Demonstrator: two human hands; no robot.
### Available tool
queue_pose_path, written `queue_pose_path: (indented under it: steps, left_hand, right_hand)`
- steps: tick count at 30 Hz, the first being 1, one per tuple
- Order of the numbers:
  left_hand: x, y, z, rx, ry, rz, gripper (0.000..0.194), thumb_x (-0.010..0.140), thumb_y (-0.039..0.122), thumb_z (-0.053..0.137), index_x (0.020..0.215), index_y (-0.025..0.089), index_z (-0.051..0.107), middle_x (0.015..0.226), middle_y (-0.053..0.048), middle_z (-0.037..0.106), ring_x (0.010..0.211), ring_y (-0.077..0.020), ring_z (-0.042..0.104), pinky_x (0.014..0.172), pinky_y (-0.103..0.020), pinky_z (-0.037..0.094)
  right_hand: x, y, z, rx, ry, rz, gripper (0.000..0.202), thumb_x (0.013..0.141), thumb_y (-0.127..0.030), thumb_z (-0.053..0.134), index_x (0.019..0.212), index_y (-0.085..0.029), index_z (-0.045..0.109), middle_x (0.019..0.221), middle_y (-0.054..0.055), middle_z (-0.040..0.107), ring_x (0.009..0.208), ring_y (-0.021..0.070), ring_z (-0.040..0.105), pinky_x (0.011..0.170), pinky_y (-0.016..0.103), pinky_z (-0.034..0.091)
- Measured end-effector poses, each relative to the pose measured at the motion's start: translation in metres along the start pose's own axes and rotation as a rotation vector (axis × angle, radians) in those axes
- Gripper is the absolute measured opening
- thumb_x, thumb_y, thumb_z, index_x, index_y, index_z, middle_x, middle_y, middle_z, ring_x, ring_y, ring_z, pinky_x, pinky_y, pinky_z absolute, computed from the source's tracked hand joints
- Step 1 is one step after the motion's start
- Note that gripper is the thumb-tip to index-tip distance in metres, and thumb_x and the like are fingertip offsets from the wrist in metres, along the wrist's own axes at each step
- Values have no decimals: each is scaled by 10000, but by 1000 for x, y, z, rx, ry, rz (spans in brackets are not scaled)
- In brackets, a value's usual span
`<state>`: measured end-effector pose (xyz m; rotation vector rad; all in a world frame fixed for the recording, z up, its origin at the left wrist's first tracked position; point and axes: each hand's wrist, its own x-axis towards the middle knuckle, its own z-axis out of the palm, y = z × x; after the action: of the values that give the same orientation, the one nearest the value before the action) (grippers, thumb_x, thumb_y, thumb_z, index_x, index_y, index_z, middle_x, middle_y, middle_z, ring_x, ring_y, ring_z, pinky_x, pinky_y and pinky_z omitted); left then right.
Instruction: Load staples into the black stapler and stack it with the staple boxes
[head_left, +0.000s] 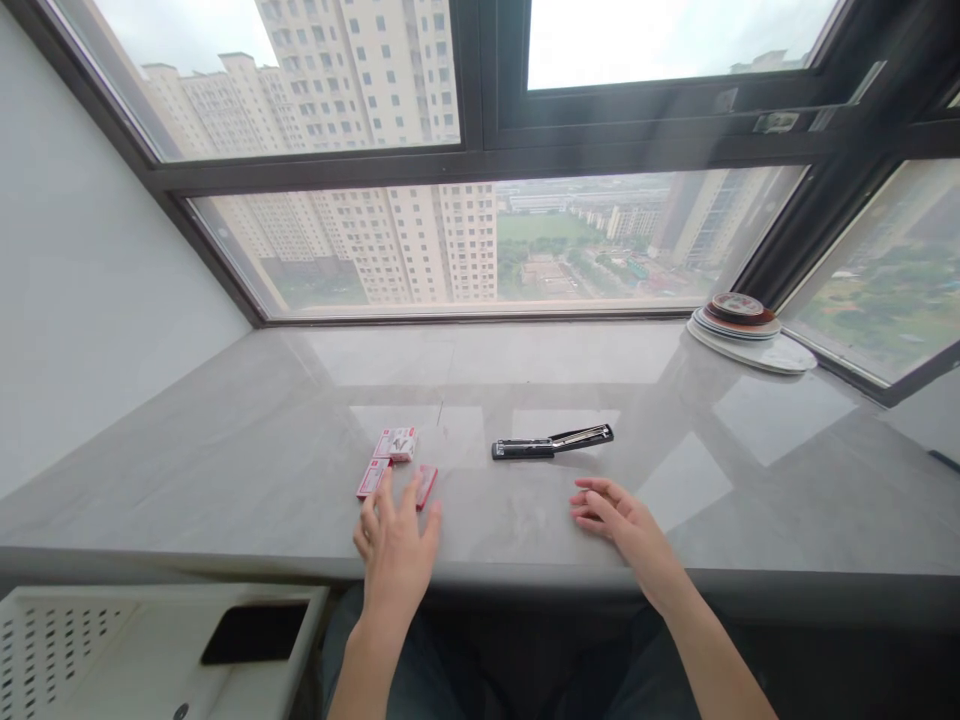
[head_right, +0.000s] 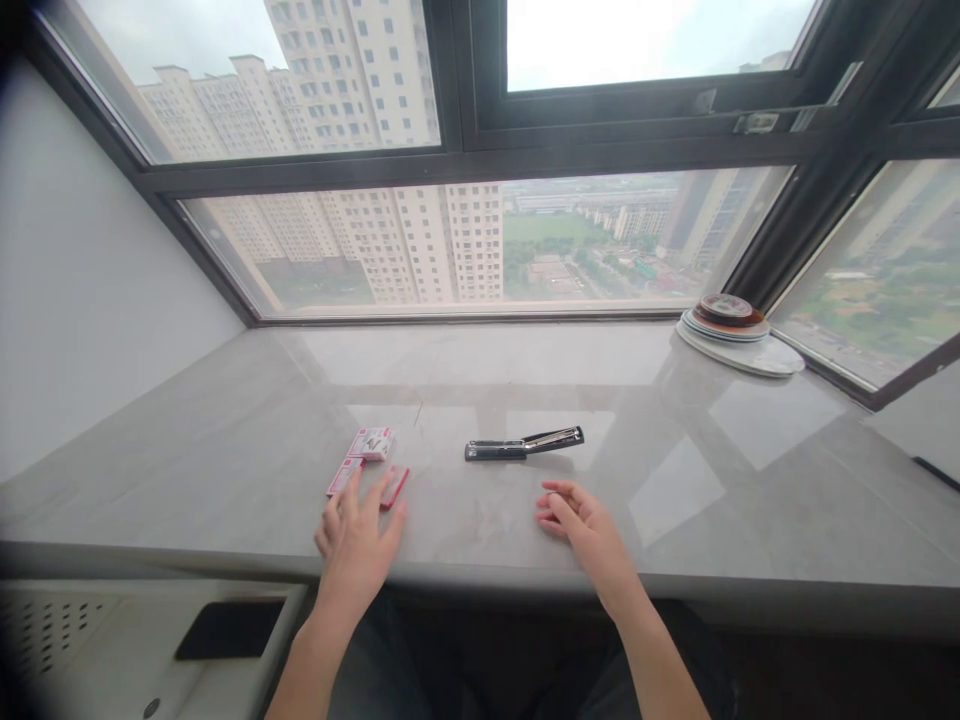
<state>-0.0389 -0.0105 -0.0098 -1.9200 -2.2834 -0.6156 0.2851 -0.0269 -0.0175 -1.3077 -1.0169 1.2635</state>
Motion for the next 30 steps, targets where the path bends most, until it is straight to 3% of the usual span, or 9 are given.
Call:
queue_pose_path:
  steps: [2, 5, 9, 12, 17, 19, 22, 26, 30]
  left_hand:
    - [-3, 11, 0, -118, -68, 121, 376, 995, 351, 500, 1356, 329, 601, 1497, -64, 517, 1328, -319, 458, 1050, -526, 430]
    - [0, 37, 2, -330, -194, 325, 400, 972, 259, 527, 1353, 351, 606, 1321, -23, 657, 1218, -256, 544, 1033, -440, 458]
    - [14, 71, 7, -507, -312, 466, 638, 915, 271, 635, 1517, 369, 451, 1223, 12, 719, 1157, -235, 573, 1077, -439, 427]
    - [23, 83, 12, -605, -373, 516, 704, 874, 311, 709, 1526, 368, 448, 1209, 15, 730, 1150, -236, 581, 1077, -429, 429]
    - [26, 77, 19, -734, -392, 513, 602, 861, 302, 748, 1428, 389, 565, 1217, 30, 726, 1172, -228, 582, 1072, -395, 438]
    - [25, 72, 19, -761, -386, 483, 537, 882, 287, 723, 1395, 384, 595, 1200, 27, 725, 1165, -221, 589, 1072, -388, 441]
    - [23, 71, 20, -766, -372, 464, 608, 884, 265, 713, 1451, 394, 536, 1191, 32, 724, 1148, -219, 593, 1074, -393, 438]
    - [23, 73, 19, -756, -368, 476, 691, 873, 250, 714, 1500, 406, 468, 1226, 47, 716, 1130, -221, 590, 1070, -399, 435]
    - [23, 73, 19, -752, -368, 477, 669, 874, 267, 714, 1490, 395, 485, 1229, 40, 718, 1146, -225, 590, 1072, -401, 437]
  right_hand:
    - [3, -5, 10, -262, -44, -10, 431, 893, -524, 626, 1201, -229, 687, 908, 44, 716, 712, 189, 666, 628, 328, 565]
    - [14, -15, 26, -544, -132, -80, 370, 917, -513, 577, 1124, -246, 728, 745, -8, 672, 625, 157, 582, 587, 276, 465]
    - [31, -23, 40, -566, -201, -110, 389, 921, -527, 537, 929, -195, 742, 662, -3, 633, 614, 155, 546, 568, 250, 395]
    - [43, -22, 41, -521, -198, -36, 417, 881, -551, 587, 819, -157, 710, 605, -10, 570, 541, 119, 448, 500, 228, 288]
    - [53, -16, 15, -505, -243, 108, 441, 884, -587, 590, 861, -153, 667, 565, -46, 496, 483, 87, 332, 469, 235, 210]
    - [53, -17, 0, -566, -222, 123, 449, 894, -592, 577, 879, -153, 665, 581, -33, 529, 491, 96, 368, 477, 239, 228]
    - [48, -23, -13, -755, -141, 71, 424, 891, -577, 592, 879, -160, 671, 597, -9, 584, 523, 124, 460, 510, 248, 282]
    - [42, -44, 2, -983, -54, -212, 295, 917, -482, 592, 972, -223, 720, 614, -17, 599, 583, 149, 532, 566, 260, 303]
    - [50, -63, 36, -1194, -199, -360, 170, 890, -351, 636, 830, -283, 780, 714, 21, 686, 683, 176, 589, 592, 280, 278]
